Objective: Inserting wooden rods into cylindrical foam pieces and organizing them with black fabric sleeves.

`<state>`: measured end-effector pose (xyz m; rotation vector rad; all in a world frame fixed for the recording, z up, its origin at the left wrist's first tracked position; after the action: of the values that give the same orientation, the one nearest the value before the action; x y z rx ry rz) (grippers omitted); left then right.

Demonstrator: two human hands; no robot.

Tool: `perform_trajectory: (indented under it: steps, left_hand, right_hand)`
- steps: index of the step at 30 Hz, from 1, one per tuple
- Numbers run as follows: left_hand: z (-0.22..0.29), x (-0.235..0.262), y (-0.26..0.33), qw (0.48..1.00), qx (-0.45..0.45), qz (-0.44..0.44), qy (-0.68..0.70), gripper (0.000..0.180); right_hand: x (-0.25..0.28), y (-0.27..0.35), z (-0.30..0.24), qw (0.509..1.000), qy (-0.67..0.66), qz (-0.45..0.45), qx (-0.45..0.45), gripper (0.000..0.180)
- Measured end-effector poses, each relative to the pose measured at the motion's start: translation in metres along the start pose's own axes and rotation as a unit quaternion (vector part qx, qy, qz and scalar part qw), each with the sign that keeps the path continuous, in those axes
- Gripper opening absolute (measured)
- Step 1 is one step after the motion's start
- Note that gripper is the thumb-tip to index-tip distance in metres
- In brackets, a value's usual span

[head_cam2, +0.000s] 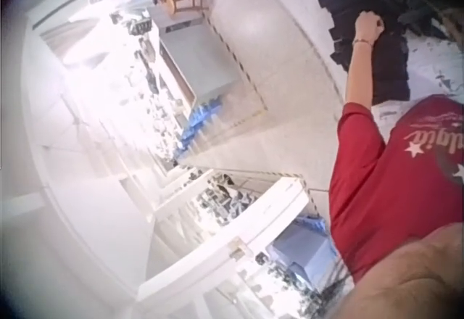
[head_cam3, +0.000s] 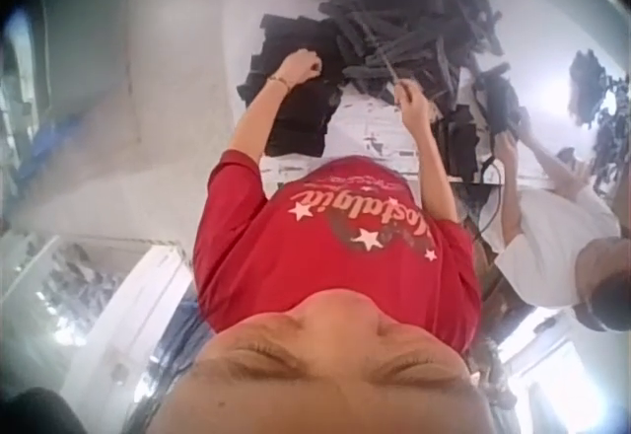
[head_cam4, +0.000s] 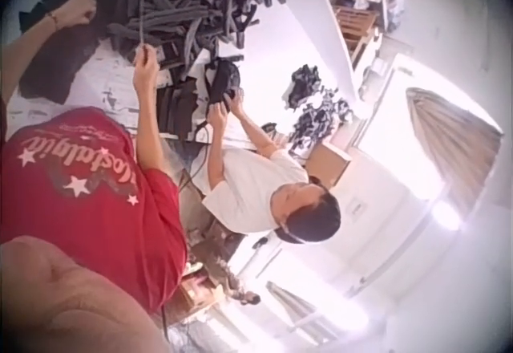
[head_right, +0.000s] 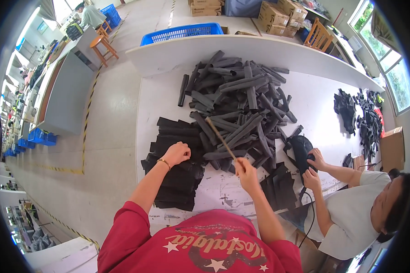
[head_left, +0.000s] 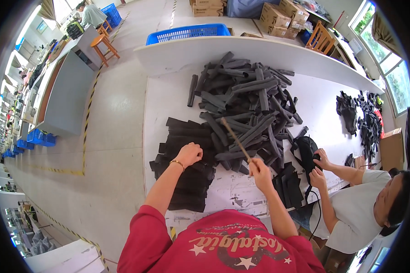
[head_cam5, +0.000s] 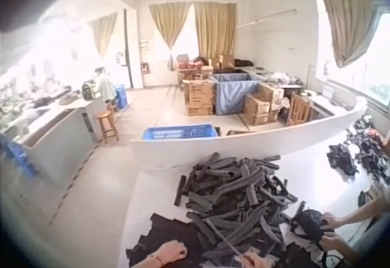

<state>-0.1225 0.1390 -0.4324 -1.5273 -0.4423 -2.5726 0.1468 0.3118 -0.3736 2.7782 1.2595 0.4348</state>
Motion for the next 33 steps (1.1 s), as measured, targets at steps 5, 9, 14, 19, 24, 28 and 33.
perform_trajectory:
  steps: [5,9,14,19,24,28,33]
  left_hand:
    - [0.000,0.011,0.010,0.997,-0.011,0.069,0.039,0.005]
    - [0.008,0.026,0.018,0.984,-0.048,0.158,0.065,0.008]
    - [0.014,0.033,0.022,0.979,-0.052,0.182,0.071,0.008]
    - [0.046,0.039,0.015,0.964,-0.090,0.248,0.039,0.005]
    - [0.135,0.053,0.025,0.951,-0.176,0.256,0.016,0.009]
    - [0.117,0.042,0.045,0.746,0.094,0.500,0.430,0.025]
    - [0.123,-0.017,0.033,0.224,0.141,0.337,0.903,0.022]
  right_hand:
    - [0.022,0.023,0.000,0.991,0.060,-0.115,-0.043,0.020]
    - [0.029,0.028,-0.012,0.982,0.117,-0.137,-0.061,0.022]
    - [0.026,0.027,-0.019,0.973,0.159,-0.158,-0.047,0.022]
    - [0.009,0.017,-0.007,0.967,0.173,-0.188,-0.023,0.022]
    - [-0.043,0.003,-0.004,0.987,0.024,-0.161,-0.018,0.030]
    - [-0.059,0.015,-0.016,0.972,-0.080,-0.206,-0.080,0.029]
    - [-0.093,0.037,-0.007,0.993,0.050,-0.095,0.055,0.026]
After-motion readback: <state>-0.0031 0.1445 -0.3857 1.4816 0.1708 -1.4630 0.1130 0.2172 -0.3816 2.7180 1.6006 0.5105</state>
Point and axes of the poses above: each hand's wrist, its own y-axis away from the middle knuckle, its own x-axis out of the back of the hand, z = x × y, the point moved 1 cm from there along -y, towards the middle knuckle, and after that the axes turned 1 degree about -y, right-handed, at the moved point
